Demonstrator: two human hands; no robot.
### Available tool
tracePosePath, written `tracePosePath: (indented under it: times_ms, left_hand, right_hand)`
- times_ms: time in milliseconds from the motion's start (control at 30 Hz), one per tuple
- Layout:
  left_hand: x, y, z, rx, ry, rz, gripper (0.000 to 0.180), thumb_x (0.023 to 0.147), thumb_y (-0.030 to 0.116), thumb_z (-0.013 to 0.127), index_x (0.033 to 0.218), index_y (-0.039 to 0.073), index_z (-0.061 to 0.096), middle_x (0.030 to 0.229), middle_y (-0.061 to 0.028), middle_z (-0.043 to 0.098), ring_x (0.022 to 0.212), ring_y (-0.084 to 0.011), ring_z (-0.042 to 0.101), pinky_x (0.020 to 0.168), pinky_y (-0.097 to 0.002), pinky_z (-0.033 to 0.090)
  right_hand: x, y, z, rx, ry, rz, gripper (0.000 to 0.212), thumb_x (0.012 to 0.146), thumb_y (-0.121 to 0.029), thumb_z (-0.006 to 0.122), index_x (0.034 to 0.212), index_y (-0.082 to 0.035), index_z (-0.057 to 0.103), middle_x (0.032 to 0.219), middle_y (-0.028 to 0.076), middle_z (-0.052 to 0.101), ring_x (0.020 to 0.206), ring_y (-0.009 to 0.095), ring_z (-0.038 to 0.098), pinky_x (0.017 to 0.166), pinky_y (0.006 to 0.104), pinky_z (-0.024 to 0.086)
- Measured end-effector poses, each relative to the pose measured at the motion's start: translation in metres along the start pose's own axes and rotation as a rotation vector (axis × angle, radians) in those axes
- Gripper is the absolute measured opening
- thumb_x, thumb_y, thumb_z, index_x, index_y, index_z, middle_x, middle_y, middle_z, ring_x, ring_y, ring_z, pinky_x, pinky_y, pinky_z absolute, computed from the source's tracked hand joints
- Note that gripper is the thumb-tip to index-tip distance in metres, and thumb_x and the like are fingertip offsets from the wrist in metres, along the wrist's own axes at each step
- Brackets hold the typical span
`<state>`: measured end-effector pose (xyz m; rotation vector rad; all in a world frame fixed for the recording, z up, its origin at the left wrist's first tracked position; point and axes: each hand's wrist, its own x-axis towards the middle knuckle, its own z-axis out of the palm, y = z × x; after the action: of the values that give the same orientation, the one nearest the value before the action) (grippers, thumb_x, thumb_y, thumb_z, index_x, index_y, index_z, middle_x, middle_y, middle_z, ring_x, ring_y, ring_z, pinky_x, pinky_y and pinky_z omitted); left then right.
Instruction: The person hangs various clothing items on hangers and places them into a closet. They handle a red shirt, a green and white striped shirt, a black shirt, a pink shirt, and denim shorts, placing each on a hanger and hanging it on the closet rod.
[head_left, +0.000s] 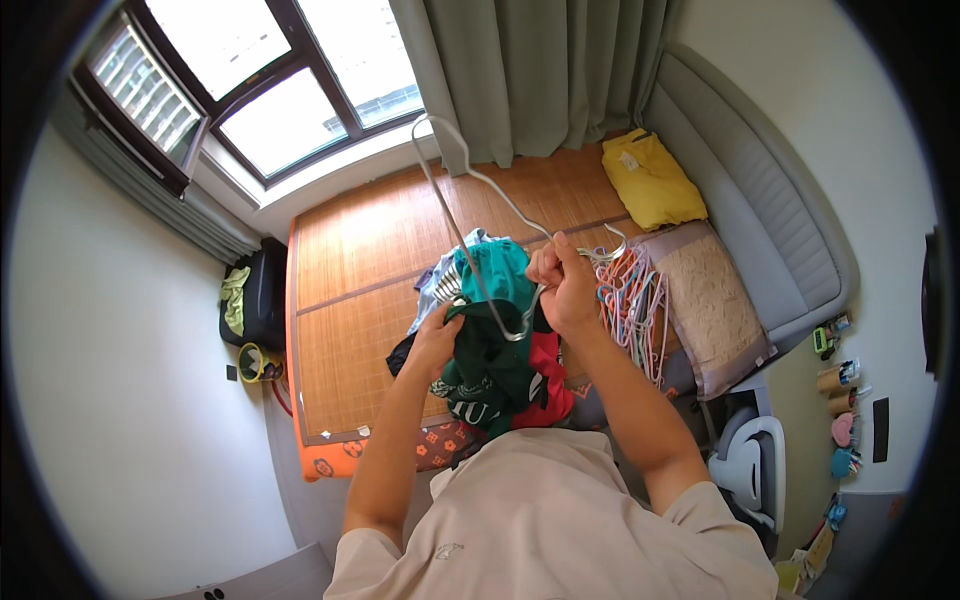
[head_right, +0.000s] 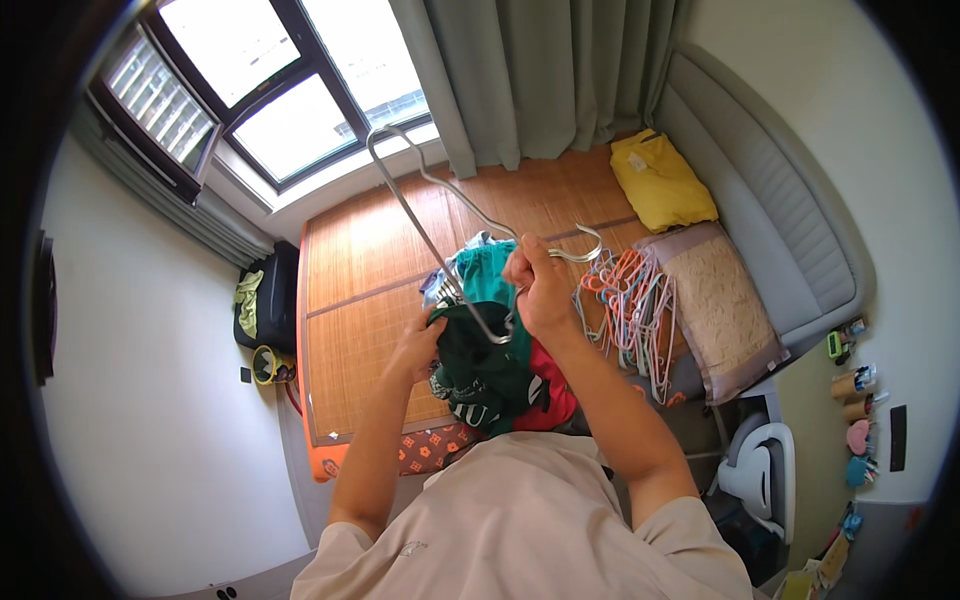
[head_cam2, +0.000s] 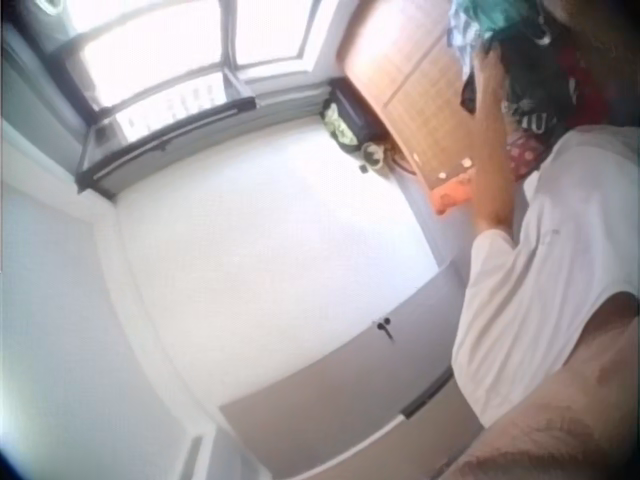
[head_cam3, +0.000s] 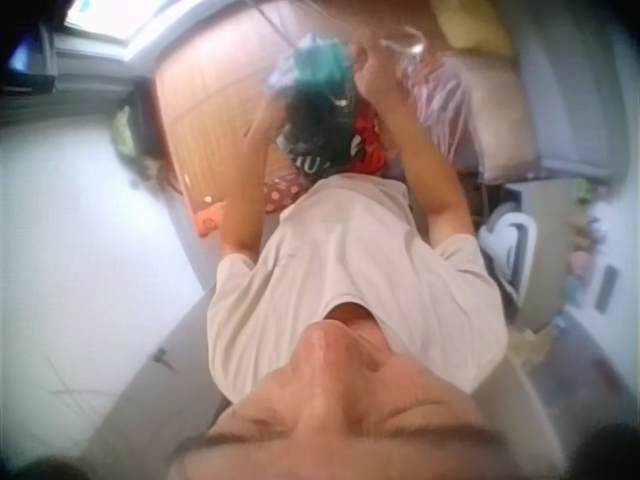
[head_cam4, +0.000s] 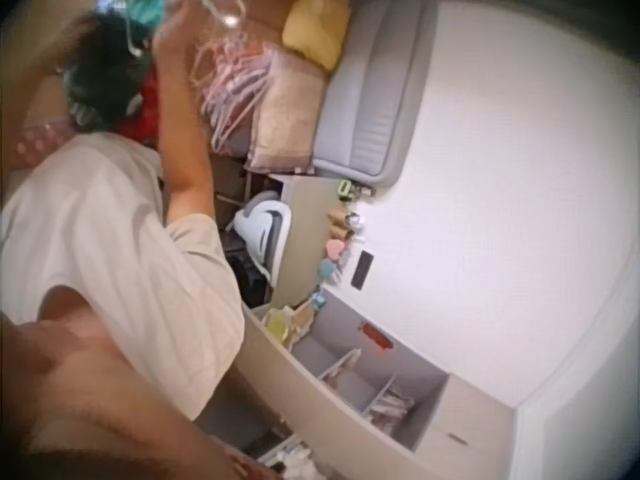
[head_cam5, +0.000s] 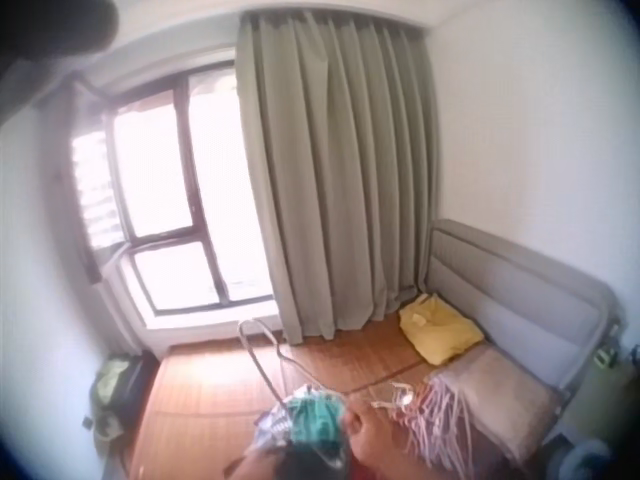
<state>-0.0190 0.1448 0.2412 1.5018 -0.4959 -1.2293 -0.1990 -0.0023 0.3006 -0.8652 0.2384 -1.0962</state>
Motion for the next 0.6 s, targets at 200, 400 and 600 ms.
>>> tracePosePath:
  times_ms: [200,400,600]
  left_hand:
    - [-0.003,0.015,0.0,0.053,0.048,0.088,0.022,0.105,0.012,0.057,0.125,0.008,0.067,0.091,0.0028,0.067,0.072,-0.0062,0.058,0.056,-0.0243,0.044]
    - [-0.01,0.033,-0.025,-0.342,-0.002,0.1,0.024,0.107,0.013,0.056,0.129,0.011,0.063,0.107,-0.0025,0.072,0.088,-0.0144,0.07,0.068,-0.031,0.059]
    - [-0.012,0.064,-0.063,-0.573,0.027,0.23,0.02,0.107,0.012,0.052,0.122,0.006,0.064,0.112,-0.0118,0.073,0.096,-0.0257,0.074,0.076,-0.0433,0.066]
  right_hand:
    - [-0.009,0.041,0.006,0.241,-0.083,0.044,0.045,0.107,-0.034,0.049,0.069,-0.012,0.042,0.057,-0.002,0.027,0.06,0.015,0.031,0.062,0.0324,0.028]
    - [-0.009,0.077,0.002,0.243,-0.103,0.104,0.043,0.107,-0.033,0.048,0.07,-0.012,0.043,0.058,-0.002,0.028,0.059,0.015,0.031,0.062,0.0317,0.03]
    - [-0.02,0.09,-0.038,-0.37,-0.171,0.283,0.042,0.107,-0.035,0.055,0.072,-0.012,0.052,0.066,-0.002,0.042,0.062,0.009,0.039,0.058,0.028,0.033]
